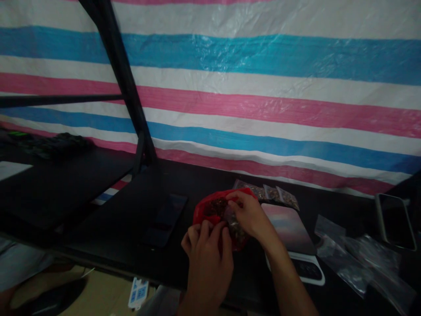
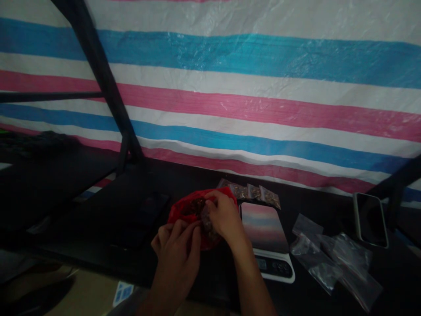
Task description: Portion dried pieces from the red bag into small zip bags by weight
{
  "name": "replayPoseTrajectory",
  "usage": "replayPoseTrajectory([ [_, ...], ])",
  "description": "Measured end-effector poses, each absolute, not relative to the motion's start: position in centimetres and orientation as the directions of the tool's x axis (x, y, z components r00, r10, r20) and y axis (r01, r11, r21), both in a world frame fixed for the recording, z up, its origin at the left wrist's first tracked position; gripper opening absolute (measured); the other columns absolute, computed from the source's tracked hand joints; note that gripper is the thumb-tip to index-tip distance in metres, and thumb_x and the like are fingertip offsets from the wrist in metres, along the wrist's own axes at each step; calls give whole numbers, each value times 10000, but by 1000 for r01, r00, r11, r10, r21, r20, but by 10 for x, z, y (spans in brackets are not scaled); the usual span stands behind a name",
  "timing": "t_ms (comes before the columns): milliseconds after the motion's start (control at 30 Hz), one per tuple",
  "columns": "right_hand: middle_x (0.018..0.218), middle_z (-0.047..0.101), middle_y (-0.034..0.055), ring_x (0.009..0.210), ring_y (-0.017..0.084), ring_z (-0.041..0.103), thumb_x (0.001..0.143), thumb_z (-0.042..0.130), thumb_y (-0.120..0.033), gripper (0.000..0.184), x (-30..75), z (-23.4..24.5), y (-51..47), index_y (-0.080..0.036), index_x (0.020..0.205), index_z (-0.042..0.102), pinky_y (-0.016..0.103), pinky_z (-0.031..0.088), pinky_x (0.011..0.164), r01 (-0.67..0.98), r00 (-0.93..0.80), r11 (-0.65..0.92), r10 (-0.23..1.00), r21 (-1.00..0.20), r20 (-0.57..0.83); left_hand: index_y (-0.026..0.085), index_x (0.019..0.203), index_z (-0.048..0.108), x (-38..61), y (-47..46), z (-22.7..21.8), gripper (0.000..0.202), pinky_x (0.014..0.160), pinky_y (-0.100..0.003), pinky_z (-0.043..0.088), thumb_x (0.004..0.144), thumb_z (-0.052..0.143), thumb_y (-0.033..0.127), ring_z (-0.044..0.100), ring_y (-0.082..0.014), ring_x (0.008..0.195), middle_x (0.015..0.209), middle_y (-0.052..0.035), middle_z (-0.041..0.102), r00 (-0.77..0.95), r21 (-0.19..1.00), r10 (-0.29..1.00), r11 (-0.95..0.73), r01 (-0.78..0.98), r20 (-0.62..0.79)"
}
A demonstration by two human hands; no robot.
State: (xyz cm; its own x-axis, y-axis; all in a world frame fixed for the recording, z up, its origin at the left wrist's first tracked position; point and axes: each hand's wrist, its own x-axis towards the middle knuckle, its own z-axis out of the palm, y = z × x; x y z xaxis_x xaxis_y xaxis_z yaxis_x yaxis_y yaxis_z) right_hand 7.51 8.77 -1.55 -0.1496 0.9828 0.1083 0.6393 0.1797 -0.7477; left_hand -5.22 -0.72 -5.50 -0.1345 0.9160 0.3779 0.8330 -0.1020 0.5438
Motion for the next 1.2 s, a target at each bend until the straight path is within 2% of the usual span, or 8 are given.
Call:
replayPoseTrajectory([
  [200,1087,811,61,996,219,742,960,571,-154,254,67,-10,83,-224,1090,778,336,511,919,632,-145,210,978,-746,153,230,827,800,-55,-9,-55,385,961,-555,401,1037,477,229,537,-318,1055,993,-97,716,-144,525,905,-97,845,400],
  [333,1087,815,56,1002,231,742,961,604,-182,247,64,-7,82,-245,1120,782,338,514,894,675,-146,186,982,-714,118,250,870,804,-50,-10,-54,382,943,-528,424,1046,465,233,545,-301,1030,1007,-85,703,-154,555,901,-109,825,406],
  [500,1024,810,55,969,236,739,958,597,-207,268,65,-7,84,-252,1148,780,352,512,893,694,-124,176,984,-698,125,252,1088,813,-50,-10,-53,359,943,-520,431,1048,458,213,531,-301,1049,1081,-92,691,-196,559,877,-95,824,438],
  [667,877,778,27,827,207,723,905,592,-228,304,78,-9,83,-211,1162,754,317,537,786,450,-162,196,977,-871,137,298,1197,790,-59,-5,-59,335,939,-523,431,1037,498,258,535,-309,1077,1128,-87,701,-176,546,878,-111,830,445],
  [800,810,770,7,770,201,720,842,648,-279,311,87,-7,71,-207,1132,734,297,549,720,204,-162,185,975,-961,154,269,1239,772,-61,3,-65,321,944,-530,432,1030,533,319,524,-320,1096,1192,-106,692,-254,540,830,-66,839,496],
  [967,887,809,39,841,217,756,823,739,-392,268,94,6,47,-220,1027,767,309,583,759,101,-125,173,979,-980,160,301,1101,815,-63,10,-61,261,902,-486,430,1020,577,367,513,-313,1071,1160,-96,676,-233,523,740,-183,832,630],
  [1133,831,796,44,774,218,729,783,808,-541,404,136,11,36,-219,1022,754,318,564,717,99,187,234,950,-967,249,277,1111,797,-54,0,-46,267,908,-451,387,1043,538,275,557,-265,1058,1114,-90,617,-246,485,587,-293,824,771],
  [1200,789,783,36,719,211,702,742,832,-562,481,163,4,36,-209,1057,741,322,546,685,116,322,199,919,-973,226,262,1072,786,-44,-8,-44,245,904,-438,381,1039,543,243,558,-253,1045,1098,-85,596,-243,481,562,-326,813,791],
])
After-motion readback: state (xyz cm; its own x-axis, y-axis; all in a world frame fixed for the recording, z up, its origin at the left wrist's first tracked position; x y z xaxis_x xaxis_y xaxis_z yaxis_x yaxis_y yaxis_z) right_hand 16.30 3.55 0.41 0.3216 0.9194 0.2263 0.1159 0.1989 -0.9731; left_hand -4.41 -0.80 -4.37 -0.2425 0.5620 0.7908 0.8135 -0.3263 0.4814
